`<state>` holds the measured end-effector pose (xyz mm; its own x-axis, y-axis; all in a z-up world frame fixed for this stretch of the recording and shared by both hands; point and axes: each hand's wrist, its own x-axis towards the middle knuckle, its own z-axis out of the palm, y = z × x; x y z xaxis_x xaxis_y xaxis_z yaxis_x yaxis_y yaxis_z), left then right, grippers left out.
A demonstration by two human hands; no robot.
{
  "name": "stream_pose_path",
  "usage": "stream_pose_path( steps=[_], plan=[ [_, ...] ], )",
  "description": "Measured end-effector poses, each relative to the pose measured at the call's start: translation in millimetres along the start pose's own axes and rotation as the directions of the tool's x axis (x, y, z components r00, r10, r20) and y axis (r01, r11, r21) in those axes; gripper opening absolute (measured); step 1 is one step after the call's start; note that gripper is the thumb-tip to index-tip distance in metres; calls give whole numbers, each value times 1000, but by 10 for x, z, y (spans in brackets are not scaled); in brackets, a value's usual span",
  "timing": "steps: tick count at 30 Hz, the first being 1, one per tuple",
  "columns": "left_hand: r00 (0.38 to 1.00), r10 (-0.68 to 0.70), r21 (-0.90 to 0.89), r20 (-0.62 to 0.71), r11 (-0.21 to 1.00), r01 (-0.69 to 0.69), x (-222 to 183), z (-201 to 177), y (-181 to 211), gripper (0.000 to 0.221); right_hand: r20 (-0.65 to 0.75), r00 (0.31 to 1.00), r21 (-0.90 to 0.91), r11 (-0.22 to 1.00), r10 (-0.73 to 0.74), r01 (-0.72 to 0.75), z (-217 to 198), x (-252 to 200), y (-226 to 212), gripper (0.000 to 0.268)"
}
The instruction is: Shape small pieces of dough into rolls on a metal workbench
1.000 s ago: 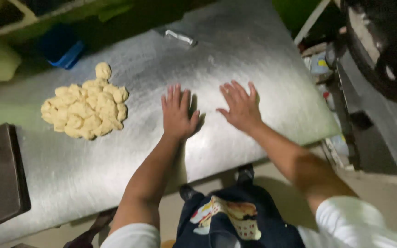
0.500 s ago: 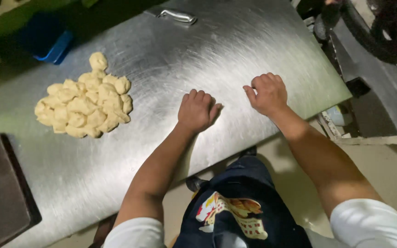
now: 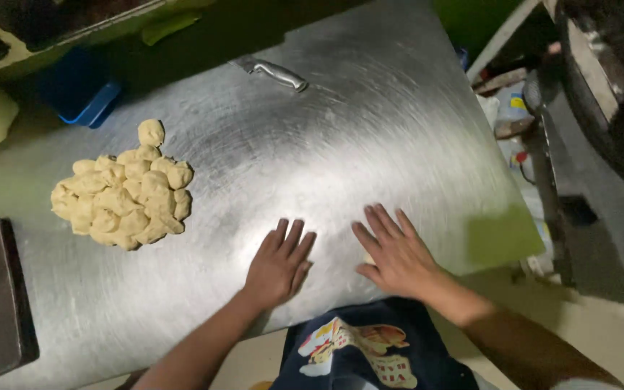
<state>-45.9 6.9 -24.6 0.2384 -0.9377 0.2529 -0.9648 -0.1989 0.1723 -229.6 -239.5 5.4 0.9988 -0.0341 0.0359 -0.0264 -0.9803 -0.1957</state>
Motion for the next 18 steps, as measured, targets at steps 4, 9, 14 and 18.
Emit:
stream_pose_path(
  steps=[4, 9, 14, 18],
  plan=[
    [977, -185, -106, 103, 975, 196, 800, 57, -332, 84, 119, 993, 141, 990, 8, -25, -100, 936, 403, 94],
    [818, -535, -242, -210, 839, 487, 1099, 400, -809, 73, -262, 963, 176, 984, 65, -18, 139, 1719, 658, 83],
    [798, -537, -145, -273, 843, 518, 1016, 395, -657, 70, -257, 959, 178, 982, 115, -70, 286, 1571, 697, 65],
    [820, -565, -77, 93, 817, 572, 604, 72, -17, 83, -139, 976, 213, 967, 170, -139, 268, 856, 467, 59]
  ],
)
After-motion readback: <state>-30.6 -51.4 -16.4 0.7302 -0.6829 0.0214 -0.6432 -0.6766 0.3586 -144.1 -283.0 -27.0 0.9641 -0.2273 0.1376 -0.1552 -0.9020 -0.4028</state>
